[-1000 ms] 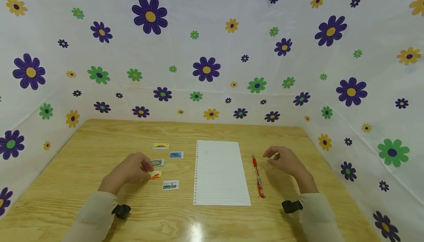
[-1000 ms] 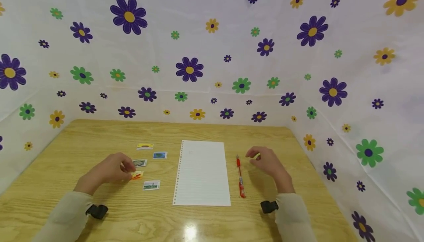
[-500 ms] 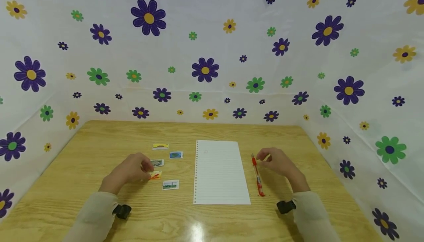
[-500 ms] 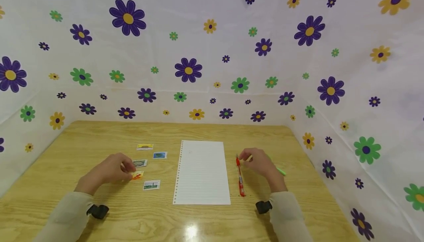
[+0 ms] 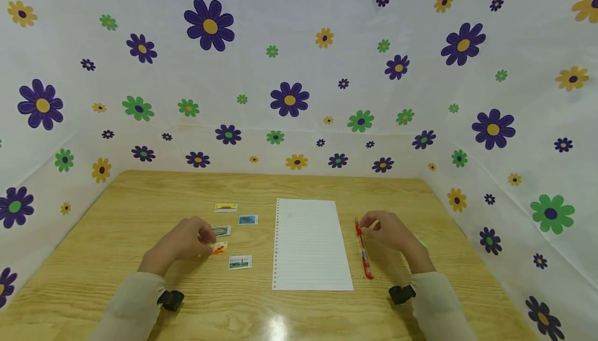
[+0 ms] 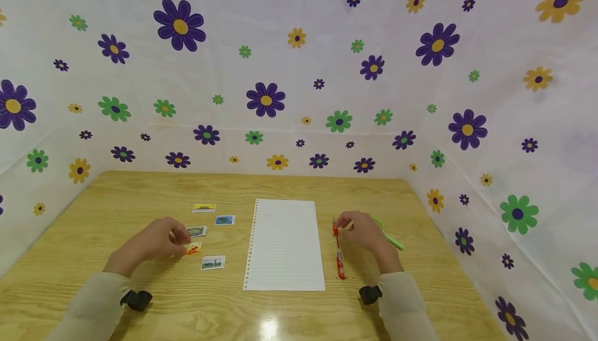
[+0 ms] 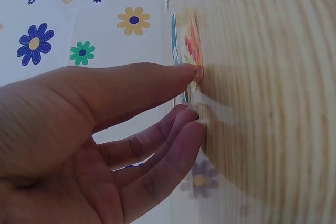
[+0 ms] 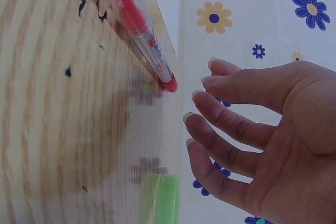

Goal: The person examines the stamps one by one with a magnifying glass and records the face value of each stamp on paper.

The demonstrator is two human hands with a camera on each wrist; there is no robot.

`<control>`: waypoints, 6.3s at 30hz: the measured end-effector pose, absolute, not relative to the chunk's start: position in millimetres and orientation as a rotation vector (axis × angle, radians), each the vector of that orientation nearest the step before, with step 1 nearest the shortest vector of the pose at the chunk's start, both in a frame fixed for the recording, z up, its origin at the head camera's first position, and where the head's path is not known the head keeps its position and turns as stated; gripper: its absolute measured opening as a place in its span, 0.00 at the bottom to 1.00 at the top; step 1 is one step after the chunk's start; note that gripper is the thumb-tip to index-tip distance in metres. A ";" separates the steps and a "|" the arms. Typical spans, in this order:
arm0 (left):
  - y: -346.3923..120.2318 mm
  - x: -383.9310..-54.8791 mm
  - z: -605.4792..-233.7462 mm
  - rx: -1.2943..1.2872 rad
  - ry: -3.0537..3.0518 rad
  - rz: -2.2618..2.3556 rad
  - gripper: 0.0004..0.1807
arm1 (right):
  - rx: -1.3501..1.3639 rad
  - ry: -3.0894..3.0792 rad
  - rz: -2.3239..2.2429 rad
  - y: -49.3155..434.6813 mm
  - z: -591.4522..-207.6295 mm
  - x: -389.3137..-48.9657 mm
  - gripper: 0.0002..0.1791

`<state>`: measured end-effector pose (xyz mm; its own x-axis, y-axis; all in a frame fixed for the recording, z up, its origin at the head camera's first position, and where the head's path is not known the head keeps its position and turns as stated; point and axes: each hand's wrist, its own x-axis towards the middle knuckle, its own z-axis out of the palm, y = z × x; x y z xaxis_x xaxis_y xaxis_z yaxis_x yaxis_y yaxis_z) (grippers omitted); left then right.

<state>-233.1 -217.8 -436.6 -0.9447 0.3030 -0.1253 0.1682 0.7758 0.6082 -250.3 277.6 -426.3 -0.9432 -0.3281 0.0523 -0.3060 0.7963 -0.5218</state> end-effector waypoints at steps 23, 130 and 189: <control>-172.0 -229.0 -418.8 0.588 2.812 0.904 0.15 | -0.434 2.915 -0.783 276.6 -424.4 -255.1 0.08; -93.7 -238.6 -451.0 0.625 2.788 0.828 0.25 | -0.129 2.508 -1.456 165.1 -448.4 -321.2 0.11; -92.5 -233.8 -443.8 0.594 2.779 0.813 0.27 | 0.019 2.572 -1.353 154.1 -450.7 -321.6 0.10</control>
<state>-233.8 -92.5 -443.8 -0.9027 0.4254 -0.0640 0.3239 0.7700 0.5497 -321.6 154.1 -450.7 -0.9723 -0.0973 -0.2126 0.1201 0.5723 -0.8112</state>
